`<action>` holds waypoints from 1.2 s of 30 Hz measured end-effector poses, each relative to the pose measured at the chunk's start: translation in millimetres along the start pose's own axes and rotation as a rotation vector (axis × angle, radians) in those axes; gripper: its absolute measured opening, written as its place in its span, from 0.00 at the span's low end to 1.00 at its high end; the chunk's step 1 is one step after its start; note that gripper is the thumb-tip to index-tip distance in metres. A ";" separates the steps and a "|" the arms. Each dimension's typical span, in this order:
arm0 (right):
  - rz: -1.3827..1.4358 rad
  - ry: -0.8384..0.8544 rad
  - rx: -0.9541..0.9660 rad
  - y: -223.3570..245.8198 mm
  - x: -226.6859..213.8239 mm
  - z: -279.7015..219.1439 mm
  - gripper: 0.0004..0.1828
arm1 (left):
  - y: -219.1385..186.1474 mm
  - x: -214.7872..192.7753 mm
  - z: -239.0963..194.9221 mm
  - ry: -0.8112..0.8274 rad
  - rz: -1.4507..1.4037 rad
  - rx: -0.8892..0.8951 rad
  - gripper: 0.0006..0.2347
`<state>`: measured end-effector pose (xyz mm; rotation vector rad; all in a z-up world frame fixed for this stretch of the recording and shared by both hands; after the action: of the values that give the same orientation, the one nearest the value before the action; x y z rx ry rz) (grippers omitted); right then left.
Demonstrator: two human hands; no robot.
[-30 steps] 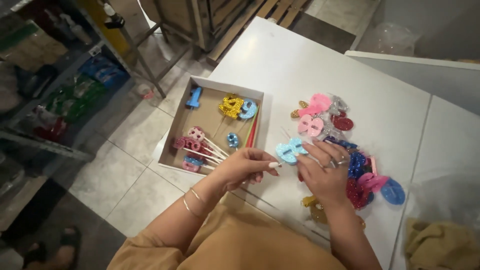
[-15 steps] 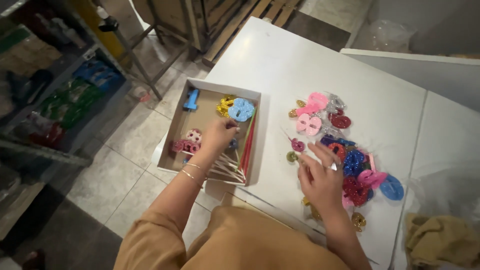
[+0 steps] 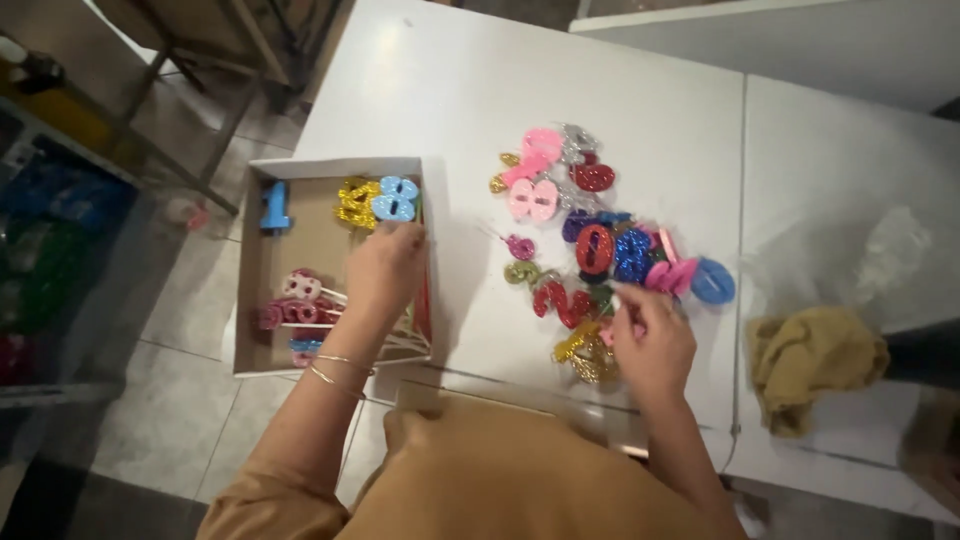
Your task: Sorting and placing glittery number candles into a cardboard box
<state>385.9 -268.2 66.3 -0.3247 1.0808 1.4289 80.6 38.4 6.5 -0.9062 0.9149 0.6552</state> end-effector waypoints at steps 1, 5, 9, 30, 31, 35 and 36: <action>-0.004 -0.001 0.006 1.6 3.4 9.6 0.16 | -19.7 -9.8 -1.2 0.004 -0.002 0.005 0.07; -0.091 0.043 0.207 22.8 1.5 61.8 0.25 | -93.0 -36.5 -16.8 0.143 -0.087 0.200 0.07; -0.221 0.194 0.217 -7.4 30.3 93.1 0.31 | -124.5 -18.4 -39.3 0.272 -0.135 0.293 0.04; 1.013 0.246 0.456 112.3 35.5 101.0 0.26 | -91.7 -40.9 -43.4 0.364 -1.464 -0.654 0.12; 1.018 0.254 0.452 113.6 32.8 99.4 0.26 | -78.4 -53.3 -44.1 0.354 -1.462 -0.659 0.12; 0.892 0.312 0.476 123.6 3.4 95.9 0.19 | -20.0 -88.4 -44.8 0.198 -1.304 -0.717 0.14; 0.848 0.355 0.491 128.9 -7.5 95.9 0.17 | -3.2 -93.7 -44.9 0.139 -1.298 -0.763 0.15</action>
<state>310.9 -175.9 174.5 0.2923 1.9576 1.7894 22.1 -12.0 76.1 -1.9552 0.0087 -0.2482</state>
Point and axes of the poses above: each hand's wrist, its own z-axis towards the middle knuckle, its own x-axis out of the palm, y = z × x, the point moved 3 cm from there along z, towards the middle knuckle, and after that the axes turned 6 degrees about -x, right-handed, at the moved point
